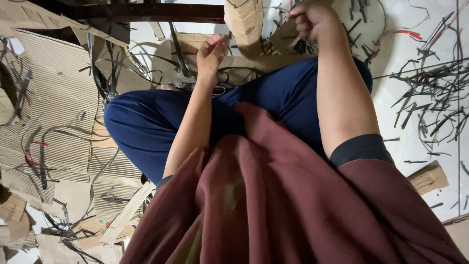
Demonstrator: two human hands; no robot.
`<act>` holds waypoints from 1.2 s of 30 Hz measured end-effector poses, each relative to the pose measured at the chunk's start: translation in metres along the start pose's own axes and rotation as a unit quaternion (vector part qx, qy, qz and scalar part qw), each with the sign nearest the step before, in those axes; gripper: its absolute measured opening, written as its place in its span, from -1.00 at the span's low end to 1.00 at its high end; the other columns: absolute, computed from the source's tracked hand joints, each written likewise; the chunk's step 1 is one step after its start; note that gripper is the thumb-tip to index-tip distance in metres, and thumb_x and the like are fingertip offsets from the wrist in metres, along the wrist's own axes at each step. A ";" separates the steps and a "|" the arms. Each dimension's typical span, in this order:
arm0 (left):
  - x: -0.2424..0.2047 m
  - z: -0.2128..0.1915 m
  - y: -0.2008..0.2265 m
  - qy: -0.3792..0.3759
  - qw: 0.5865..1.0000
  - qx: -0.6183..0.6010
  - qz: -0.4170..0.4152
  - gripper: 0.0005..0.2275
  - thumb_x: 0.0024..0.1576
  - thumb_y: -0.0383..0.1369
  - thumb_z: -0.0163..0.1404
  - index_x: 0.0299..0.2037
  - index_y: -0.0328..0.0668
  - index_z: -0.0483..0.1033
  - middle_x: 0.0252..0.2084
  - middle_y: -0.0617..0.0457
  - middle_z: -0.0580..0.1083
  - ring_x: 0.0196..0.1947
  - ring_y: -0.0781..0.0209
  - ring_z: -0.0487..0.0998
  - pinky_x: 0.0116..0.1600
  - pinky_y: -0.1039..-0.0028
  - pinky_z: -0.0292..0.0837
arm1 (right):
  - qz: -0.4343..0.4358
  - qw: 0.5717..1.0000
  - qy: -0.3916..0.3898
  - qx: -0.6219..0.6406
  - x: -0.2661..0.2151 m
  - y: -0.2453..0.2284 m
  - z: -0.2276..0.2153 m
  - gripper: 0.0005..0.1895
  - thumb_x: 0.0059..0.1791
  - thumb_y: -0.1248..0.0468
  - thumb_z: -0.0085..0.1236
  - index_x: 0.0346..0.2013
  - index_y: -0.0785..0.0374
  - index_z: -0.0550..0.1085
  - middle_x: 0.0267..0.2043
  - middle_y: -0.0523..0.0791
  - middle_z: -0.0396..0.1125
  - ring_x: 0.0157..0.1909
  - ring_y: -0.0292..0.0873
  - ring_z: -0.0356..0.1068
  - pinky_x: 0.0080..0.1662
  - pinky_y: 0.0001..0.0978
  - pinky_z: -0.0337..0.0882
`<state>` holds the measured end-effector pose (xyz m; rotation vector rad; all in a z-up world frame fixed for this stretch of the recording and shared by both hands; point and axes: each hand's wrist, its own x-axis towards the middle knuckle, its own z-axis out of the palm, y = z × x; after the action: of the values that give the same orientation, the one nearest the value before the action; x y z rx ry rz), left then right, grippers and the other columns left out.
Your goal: Tying black string around pieces of cardboard and cutting the excess with scissors.
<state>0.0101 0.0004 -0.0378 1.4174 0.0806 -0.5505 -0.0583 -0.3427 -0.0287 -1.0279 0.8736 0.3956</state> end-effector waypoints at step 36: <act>0.008 -0.003 0.017 0.020 0.863 0.427 0.268 -0.88 -0.03 -0.57 0.17 -0.31 -0.25 0.70 -0.42 0.03 0.67 -0.57 0.31 0.61 -0.41 0.58 0.55 | -0.165 0.898 0.031 -0.407 -0.006 -0.008 0.059 -0.78 0.02 0.17 0.31 -0.11 0.20 0.57 -0.36 -0.15 0.37 -0.47 -0.30 0.27 -0.43 -0.48 0.35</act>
<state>0.0249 0.0018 -0.0254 2.2049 -0.5851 -0.0604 -0.0311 -0.2950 -0.0064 -1.9429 0.5583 0.4493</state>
